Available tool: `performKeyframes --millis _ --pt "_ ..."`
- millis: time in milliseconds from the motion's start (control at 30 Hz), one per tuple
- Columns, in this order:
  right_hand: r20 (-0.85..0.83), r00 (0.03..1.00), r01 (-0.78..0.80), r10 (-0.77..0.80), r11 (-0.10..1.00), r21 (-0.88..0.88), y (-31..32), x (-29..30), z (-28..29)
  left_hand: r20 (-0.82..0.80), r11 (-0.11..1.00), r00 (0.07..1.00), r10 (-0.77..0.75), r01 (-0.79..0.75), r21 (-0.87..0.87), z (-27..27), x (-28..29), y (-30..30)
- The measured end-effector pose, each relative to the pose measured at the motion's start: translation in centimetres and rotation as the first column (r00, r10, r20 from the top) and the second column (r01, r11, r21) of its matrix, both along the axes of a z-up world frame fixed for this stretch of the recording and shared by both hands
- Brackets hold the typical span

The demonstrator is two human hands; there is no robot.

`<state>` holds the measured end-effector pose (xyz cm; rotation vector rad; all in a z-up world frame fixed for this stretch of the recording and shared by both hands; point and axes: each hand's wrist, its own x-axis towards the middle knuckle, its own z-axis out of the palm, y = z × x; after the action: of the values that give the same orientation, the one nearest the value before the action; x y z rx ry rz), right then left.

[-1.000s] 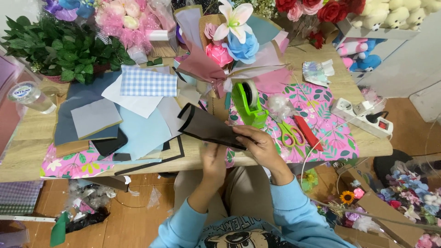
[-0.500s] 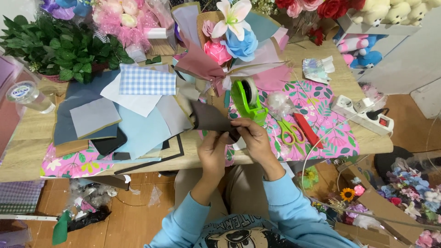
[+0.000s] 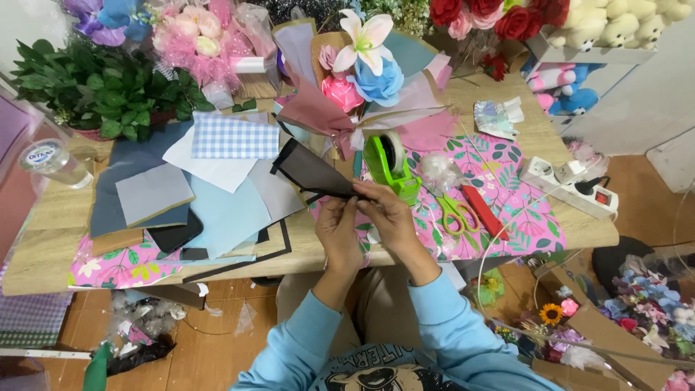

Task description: The person wraps a flower bouquet with multiple layers of colored paper, including brown, black, and beige sheets. They use a tape dispenser to secure the paper around the bouquet and adjust the wrapping to cover the stems.

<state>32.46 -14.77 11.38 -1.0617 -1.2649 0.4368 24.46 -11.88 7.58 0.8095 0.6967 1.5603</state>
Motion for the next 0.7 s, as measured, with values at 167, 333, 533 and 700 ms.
performKeyframes --millis 167,333,533,700 --pt "-0.02 1.0 0.011 -0.012 0.999 -0.035 0.4 0.2 -0.7 0.045 0.997 0.999 0.013 -0.009 -0.072 -0.2 0.7 0.4" --pt "-0.128 0.992 -0.012 0.005 0.999 -0.05 1.4 1.2 -3.9 0.073 0.997 0.997 0.001 0.006 -0.083 0.9 0.7 -0.1" --pt "-0.097 0.987 0.128 -0.128 0.992 -0.005 2.4 2.4 -4.7 0.034 0.998 0.998 -0.054 0.055 -0.013 1.8 0.4 -0.6" --pt "-0.124 0.979 0.164 -0.161 0.986 0.013 2.8 4.3 -3.6 -0.289 0.981 0.955 0.07 -0.013 0.194 -1.3 -0.6 3.0"
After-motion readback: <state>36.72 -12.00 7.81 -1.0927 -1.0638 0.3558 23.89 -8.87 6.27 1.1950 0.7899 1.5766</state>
